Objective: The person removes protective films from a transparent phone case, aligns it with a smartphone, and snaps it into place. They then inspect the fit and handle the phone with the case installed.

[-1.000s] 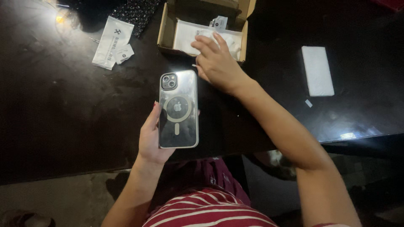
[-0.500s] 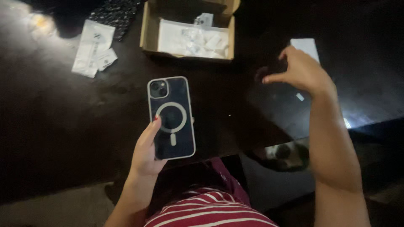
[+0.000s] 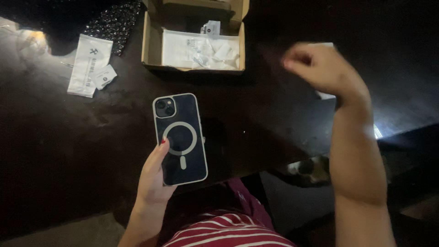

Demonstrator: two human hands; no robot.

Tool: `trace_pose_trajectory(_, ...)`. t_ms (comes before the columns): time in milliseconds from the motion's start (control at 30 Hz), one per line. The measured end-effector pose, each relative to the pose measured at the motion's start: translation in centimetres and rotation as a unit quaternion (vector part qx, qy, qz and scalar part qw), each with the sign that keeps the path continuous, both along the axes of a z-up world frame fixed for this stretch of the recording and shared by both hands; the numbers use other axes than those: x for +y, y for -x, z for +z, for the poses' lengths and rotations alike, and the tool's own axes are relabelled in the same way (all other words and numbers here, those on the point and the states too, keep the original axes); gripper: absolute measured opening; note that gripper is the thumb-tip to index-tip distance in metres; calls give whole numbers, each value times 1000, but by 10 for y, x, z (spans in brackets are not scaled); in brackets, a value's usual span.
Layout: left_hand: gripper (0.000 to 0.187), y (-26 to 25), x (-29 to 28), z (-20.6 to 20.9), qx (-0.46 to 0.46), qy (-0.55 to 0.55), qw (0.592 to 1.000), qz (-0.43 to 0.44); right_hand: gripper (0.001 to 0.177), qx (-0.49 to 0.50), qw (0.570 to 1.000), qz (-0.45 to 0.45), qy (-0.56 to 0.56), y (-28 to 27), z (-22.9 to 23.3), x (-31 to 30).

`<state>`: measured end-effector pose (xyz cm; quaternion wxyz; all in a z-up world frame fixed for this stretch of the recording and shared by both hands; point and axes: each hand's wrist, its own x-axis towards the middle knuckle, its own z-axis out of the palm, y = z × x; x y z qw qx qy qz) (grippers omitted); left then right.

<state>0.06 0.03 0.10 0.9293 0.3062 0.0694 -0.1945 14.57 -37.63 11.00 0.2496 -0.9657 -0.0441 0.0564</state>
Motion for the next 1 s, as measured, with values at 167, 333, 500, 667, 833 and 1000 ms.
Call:
trace_pose_trajectory(167, 47, 1, -2, 4, 18, 25, 1000, 2, 14, -369, 913, 166, 45, -31, 0, 84)
trace_pose_trajectory(333, 51, 1, -4, 9, -14, 3, 1000, 10, 34, -308, 915, 210, 156, -70, -52, 165)
trace_pose_trajectory(500, 64, 1, -2, 10, -15, 38, 998, 42, 57, -192, 959, 206, 21, -57, -76, 137)
trace_pose_trajectory(667, 65, 0, -2, 6, 45, 32, 998, 41, 56, -191, 981, 17, 30, -14, -66, 16)
trace_pose_trajectory(833, 65, 0, -1, 7, -24, 48, 998, 16, 88, -49, 960, -230, 155, 8, -85, -69)
trace_pose_trajectory(1000, 67, 3, 0, 5, -14, 31, 999, 16, 89, -68, 968, -218, 101, 16, -90, -58)
